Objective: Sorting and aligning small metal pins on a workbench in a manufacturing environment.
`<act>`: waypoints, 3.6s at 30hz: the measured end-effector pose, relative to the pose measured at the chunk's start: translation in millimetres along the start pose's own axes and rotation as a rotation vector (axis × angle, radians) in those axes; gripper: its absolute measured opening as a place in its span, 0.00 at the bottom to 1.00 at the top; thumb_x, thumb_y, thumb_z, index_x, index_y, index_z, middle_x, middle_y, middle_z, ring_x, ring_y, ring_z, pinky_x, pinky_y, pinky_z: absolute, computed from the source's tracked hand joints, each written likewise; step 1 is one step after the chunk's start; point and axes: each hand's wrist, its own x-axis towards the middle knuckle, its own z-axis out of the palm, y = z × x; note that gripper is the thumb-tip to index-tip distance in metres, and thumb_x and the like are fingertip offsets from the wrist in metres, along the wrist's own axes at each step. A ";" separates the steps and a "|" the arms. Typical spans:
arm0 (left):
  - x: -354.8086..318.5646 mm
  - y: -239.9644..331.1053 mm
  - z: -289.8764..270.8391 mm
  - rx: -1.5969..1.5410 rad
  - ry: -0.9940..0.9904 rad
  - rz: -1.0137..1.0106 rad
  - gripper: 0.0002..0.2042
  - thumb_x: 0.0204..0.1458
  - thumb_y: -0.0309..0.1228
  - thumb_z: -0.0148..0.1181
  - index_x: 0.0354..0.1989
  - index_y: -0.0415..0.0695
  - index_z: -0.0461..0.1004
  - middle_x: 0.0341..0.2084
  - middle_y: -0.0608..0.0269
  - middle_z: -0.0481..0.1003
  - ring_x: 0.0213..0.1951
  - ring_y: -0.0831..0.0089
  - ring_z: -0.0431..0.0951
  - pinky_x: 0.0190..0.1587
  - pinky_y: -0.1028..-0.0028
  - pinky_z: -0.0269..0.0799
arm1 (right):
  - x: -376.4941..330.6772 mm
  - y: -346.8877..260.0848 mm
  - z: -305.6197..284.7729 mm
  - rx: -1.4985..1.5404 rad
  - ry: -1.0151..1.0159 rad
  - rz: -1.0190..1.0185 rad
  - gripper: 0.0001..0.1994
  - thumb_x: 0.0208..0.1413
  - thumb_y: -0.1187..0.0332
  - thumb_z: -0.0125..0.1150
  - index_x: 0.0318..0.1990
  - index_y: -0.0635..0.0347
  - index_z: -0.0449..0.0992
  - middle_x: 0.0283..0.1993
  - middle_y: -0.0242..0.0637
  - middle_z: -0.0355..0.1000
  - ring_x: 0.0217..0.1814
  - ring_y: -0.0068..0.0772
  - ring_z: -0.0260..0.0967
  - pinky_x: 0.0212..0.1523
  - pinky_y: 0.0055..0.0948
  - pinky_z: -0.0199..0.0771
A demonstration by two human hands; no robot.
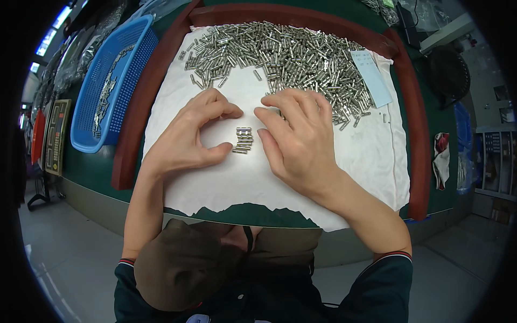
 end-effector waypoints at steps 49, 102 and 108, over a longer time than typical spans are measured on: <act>5.9 -1.4 13.9 0.199 0.163 0.073 0.06 0.38 0.24 0.60 0.26 0.40 0.70 0.25 0.59 0.69 0.34 0.60 0.71 0.40 0.65 0.63 | 5.0 6.4 25.2 -0.008 0.148 -0.042 0.05 0.39 0.74 0.68 0.23 0.57 0.76 0.28 0.29 0.67 0.39 0.33 0.64 0.45 0.39 0.58; -42.0 41.6 23.5 0.419 0.140 0.134 0.12 0.41 0.21 0.67 0.37 0.41 0.78 0.29 0.63 0.72 0.32 0.66 0.71 0.36 0.69 0.64 | 12.6 38.1 23.3 0.105 0.513 -0.016 0.02 0.41 0.74 0.63 0.25 0.55 0.78 0.29 0.28 0.69 0.39 0.32 0.66 0.42 0.35 0.61; -20.7 44.7 19.1 0.443 -0.011 0.101 0.22 0.39 0.26 0.65 0.48 0.40 0.74 0.38 0.56 0.71 0.38 0.60 0.71 0.42 0.65 0.67 | 12.9 42.5 24.6 0.099 0.521 -0.008 0.01 0.41 0.74 0.62 0.24 0.56 0.78 0.29 0.28 0.70 0.39 0.32 0.66 0.42 0.35 0.62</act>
